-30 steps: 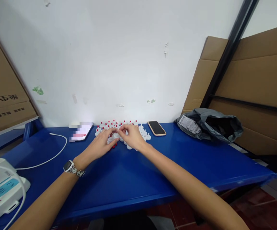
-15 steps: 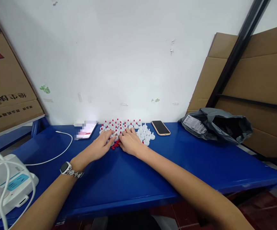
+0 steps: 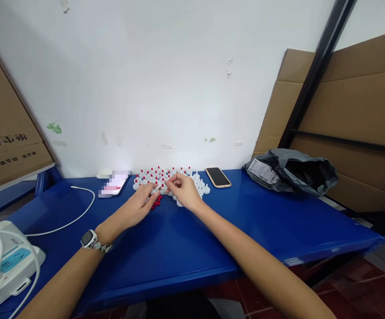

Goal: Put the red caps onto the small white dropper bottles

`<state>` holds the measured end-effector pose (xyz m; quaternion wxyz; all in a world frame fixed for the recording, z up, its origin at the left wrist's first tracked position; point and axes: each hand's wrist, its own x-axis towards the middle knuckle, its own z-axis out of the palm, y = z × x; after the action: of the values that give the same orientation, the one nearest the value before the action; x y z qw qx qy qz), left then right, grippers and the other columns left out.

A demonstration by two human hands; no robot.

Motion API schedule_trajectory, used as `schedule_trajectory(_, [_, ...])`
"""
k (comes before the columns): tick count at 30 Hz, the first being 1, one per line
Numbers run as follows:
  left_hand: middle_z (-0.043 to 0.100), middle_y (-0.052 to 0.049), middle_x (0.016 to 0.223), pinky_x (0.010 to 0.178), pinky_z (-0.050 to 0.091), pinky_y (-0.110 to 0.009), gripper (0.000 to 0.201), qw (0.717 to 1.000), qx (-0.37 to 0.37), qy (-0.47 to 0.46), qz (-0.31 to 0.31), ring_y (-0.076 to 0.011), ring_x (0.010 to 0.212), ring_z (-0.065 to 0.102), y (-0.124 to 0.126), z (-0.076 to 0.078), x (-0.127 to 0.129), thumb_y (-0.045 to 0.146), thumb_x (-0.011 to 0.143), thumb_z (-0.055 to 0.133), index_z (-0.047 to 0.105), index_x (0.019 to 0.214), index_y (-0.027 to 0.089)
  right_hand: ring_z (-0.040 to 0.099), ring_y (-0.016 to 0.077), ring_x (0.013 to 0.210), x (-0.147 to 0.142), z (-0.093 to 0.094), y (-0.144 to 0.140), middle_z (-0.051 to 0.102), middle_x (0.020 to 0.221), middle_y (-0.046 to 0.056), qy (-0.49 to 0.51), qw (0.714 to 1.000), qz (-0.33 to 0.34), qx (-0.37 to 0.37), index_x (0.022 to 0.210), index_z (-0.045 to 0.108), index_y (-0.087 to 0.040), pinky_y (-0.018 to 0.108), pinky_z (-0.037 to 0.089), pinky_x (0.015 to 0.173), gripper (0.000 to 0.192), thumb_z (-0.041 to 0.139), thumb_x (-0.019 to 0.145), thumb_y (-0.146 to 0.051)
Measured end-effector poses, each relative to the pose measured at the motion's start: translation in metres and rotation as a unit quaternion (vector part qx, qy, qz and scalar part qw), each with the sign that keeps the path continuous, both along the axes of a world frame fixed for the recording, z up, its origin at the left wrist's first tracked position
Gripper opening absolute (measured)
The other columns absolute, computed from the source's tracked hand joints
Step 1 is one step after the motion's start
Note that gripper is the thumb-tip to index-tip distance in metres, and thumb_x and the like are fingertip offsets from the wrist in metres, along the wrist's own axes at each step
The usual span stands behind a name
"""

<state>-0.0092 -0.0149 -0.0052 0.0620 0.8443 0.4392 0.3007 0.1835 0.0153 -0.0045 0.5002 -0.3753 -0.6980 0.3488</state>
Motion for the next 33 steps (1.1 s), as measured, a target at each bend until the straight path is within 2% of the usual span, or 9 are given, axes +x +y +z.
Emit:
schedule_trajectory(2, [0.059, -0.008, 0.105, 0.093, 0.046, -0.045, 0.033, 1.0, -0.004, 0.002, -0.009, -0.0244, 0.103, 0.055, -0.003, 0.001, 0.004, 0.044, 0.102, 0.029, 0.05, 0.114, 0.02, 0.054, 0.0117, 0.052, -0.003, -0.001, -0.001, 0.065, 0.062, 0.0, 0.081, 0.996, 0.01, -0.03, 0.078, 0.059, -0.019, 0.024, 0.04, 0.052, 0.036, 0.068, 0.078, -0.054])
schedule_trajectory(5, [0.057, -0.007, 0.102, 0.09, 0.047, -0.044, 0.032, 1.0, -0.008, 0.005, -0.017, -0.0234, 0.099, 0.055, -0.008, 0.002, 0.009, 0.042, 0.102, 0.028, 0.049, 0.113, 0.02, 0.051, 0.0102, 0.051, -0.008, 0.001, -0.005, 0.062, 0.059, -0.001, 0.125, 0.99, 0.022, -0.056, 0.073, 0.061, -0.018, 0.023, 0.038, 0.05, 0.04, 0.074, 0.071, -0.056])
schedule_trajectory(11, [0.054, -0.005, 0.094, 0.083, 0.048, -0.042, 0.028, 1.0, 0.0, 0.011, -0.026, -0.0219, 0.089, 0.053, -0.011, 0.003, 0.012, 0.042, 0.102, 0.028, 0.047, 0.099, 0.021, 0.05, 0.0101, 0.051, -0.009, 0.006, -0.012, 0.06, 0.058, -0.001, 0.144, 0.986, 0.038, -0.075, 0.07, 0.062, -0.018, 0.024, 0.042, 0.05, 0.044, 0.076, 0.066, -0.06])
schedule_trajectory(20, [0.055, -0.006, 0.094, 0.083, 0.047, -0.042, 0.027, 0.998, 0.009, 0.044, -0.038, -0.0227, 0.091, 0.053, -0.018, 0.008, 0.015, 0.039, 0.103, 0.026, 0.045, 0.097, 0.021, 0.049, 0.0095, 0.05, -0.008, 0.006, -0.012, 0.057, 0.057, -0.004, 0.13, 0.986, 0.074, -0.076, 0.071, 0.055, -0.02, 0.024, 0.04, 0.051, 0.043, 0.076, 0.068, -0.057])
schedule_trajectory(22, [0.054, -0.006, 0.095, 0.084, 0.047, -0.041, 0.027, 0.998, 0.019, 0.042, -0.037, -0.0225, 0.091, 0.053, -0.018, 0.008, 0.016, 0.038, 0.103, 0.026, 0.045, 0.098, 0.021, 0.047, 0.0098, 0.049, -0.007, 0.005, -0.013, 0.054, 0.055, -0.005, 0.099, 0.993, 0.052, -0.048, 0.072, 0.051, -0.021, 0.023, 0.037, 0.05, 0.043, 0.071, 0.073, -0.059])
schedule_trajectory(24, [0.054, -0.006, 0.097, 0.084, 0.047, -0.041, 0.026, 0.998, 0.029, 0.042, -0.039, -0.0224, 0.092, 0.052, -0.018, 0.007, 0.016, 0.037, 0.103, 0.027, 0.045, 0.101, 0.02, 0.044, 0.0104, 0.05, -0.005, 0.006, -0.015, 0.049, 0.054, -0.006, 0.016, 1.0, 0.021, 0.012, 0.069, 0.046, -0.022, 0.024, 0.033, 0.051, 0.043, 0.059, 0.084, -0.06])
schedule_trajectory(28, [0.054, -0.007, 0.099, 0.086, 0.047, -0.042, 0.023, 0.996, 0.049, 0.058, -0.052, -0.0231, 0.094, 0.052, -0.017, 0.005, 0.016, 0.035, 0.103, 0.028, 0.046, 0.104, 0.02, 0.046, 0.0119, 0.056, -0.002, 0.009, -0.022, 0.048, 0.059, -0.003, -0.166, 0.979, -0.008, 0.12, 0.067, 0.044, -0.021, 0.025, 0.033, 0.058, 0.046, 0.032, 0.1, -0.05])
schedule_trajectory(33, [0.053, -0.009, 0.099, 0.086, 0.048, -0.042, 0.025, 0.993, 0.062, 0.08, -0.062, -0.024, 0.095, 0.051, -0.019, 0.005, 0.019, 0.034, 0.103, 0.027, 0.046, 0.104, 0.018, 0.047, 0.0125, 0.057, -0.003, 0.008, -0.027, 0.049, 0.061, -0.002, -0.199, 0.97, -0.013, 0.136, 0.069, 0.043, -0.021, 0.026, 0.034, 0.06, 0.043, 0.027, 0.102, -0.043])
